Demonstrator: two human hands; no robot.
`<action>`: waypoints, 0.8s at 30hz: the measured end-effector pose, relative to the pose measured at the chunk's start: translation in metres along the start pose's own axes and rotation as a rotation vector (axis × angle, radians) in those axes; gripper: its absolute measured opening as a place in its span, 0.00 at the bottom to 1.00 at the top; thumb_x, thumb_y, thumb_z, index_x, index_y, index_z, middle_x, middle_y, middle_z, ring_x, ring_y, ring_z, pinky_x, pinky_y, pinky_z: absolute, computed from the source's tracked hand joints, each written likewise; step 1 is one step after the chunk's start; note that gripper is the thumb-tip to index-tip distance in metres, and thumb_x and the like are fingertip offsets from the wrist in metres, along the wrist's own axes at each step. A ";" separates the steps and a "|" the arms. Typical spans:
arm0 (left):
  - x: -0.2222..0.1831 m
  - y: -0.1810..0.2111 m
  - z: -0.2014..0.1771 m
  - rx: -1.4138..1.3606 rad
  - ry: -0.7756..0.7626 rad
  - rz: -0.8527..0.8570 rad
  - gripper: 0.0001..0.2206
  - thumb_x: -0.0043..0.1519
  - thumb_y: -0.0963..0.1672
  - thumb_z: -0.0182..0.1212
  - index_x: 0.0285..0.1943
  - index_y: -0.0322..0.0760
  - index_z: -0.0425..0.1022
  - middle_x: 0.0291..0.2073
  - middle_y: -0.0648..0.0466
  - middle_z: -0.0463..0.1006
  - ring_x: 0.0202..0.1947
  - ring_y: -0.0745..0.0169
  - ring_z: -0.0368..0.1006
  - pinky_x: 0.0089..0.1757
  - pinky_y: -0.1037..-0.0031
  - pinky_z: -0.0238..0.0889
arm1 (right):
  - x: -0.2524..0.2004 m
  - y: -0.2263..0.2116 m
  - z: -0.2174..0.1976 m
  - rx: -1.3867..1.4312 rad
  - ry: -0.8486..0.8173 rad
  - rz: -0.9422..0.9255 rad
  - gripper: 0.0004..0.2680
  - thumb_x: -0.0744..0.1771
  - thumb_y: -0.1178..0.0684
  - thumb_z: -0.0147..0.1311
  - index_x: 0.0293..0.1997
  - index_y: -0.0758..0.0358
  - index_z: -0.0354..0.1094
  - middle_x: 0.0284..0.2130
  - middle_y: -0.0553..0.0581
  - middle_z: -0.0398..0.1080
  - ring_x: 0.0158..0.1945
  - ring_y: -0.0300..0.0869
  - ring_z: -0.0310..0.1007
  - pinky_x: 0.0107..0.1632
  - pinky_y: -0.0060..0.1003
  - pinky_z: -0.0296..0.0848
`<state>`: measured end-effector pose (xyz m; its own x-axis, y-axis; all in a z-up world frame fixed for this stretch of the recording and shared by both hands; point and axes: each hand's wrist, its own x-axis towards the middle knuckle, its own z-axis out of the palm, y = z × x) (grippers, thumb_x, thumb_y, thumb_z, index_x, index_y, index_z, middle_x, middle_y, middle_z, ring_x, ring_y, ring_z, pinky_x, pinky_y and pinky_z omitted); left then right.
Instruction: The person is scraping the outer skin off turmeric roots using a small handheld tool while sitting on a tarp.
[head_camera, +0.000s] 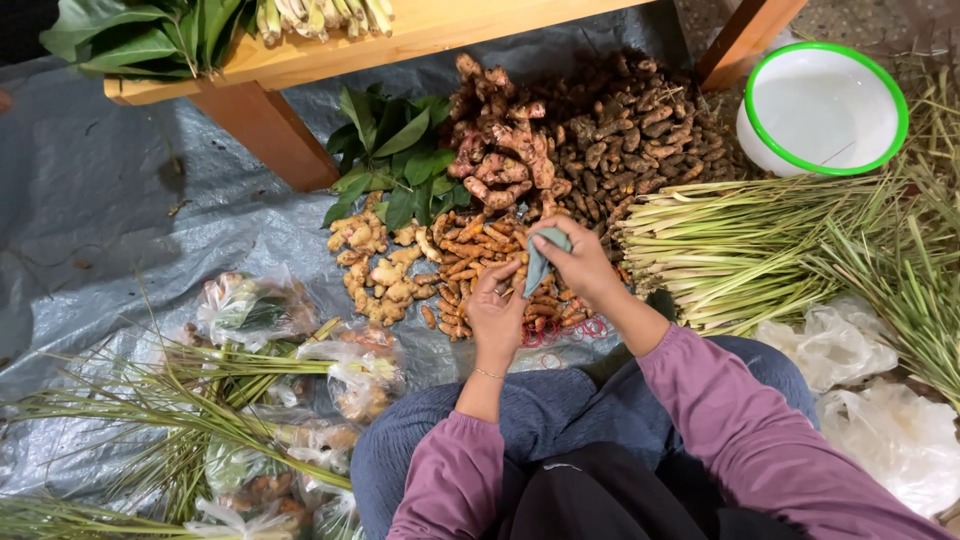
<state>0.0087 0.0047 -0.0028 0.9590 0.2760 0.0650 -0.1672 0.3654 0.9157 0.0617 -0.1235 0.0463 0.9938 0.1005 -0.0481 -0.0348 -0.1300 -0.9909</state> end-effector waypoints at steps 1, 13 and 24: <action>-0.001 0.002 0.001 0.000 0.000 0.000 0.15 0.56 0.31 0.62 0.52 0.23 0.77 0.43 0.44 0.76 0.44 0.59 0.78 0.37 0.74 0.79 | -0.001 -0.013 0.002 0.000 0.000 0.000 0.05 0.69 0.56 0.56 0.49 0.58 0.74 0.37 0.57 0.70 0.42 0.43 0.67 0.46 0.42 0.69; -0.003 0.014 -0.003 -0.104 0.150 -0.143 0.17 0.53 0.36 0.71 0.51 0.25 0.76 0.38 0.49 0.80 0.37 0.69 0.79 0.38 0.81 0.77 | -0.012 -0.020 0.001 -0.031 -0.145 -0.116 0.08 0.64 0.62 0.63 0.47 0.65 0.74 0.36 0.60 0.76 0.44 0.43 0.74 0.48 0.43 0.73; -0.008 0.053 0.017 -0.117 0.076 -0.178 0.18 0.64 0.38 0.59 0.64 0.27 0.70 0.44 0.53 0.76 0.45 0.67 0.75 0.45 0.76 0.76 | -0.009 -0.048 -0.003 0.159 0.035 -0.045 0.10 0.71 0.54 0.49 0.58 0.65 0.64 0.48 0.66 0.69 0.54 0.52 0.70 0.57 0.49 0.69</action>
<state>-0.0040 0.0065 0.0526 0.9565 0.2625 -0.1274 -0.0267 0.5135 0.8577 0.0544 -0.1210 0.0949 0.9977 0.0684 -0.0013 -0.0035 0.0319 -0.9995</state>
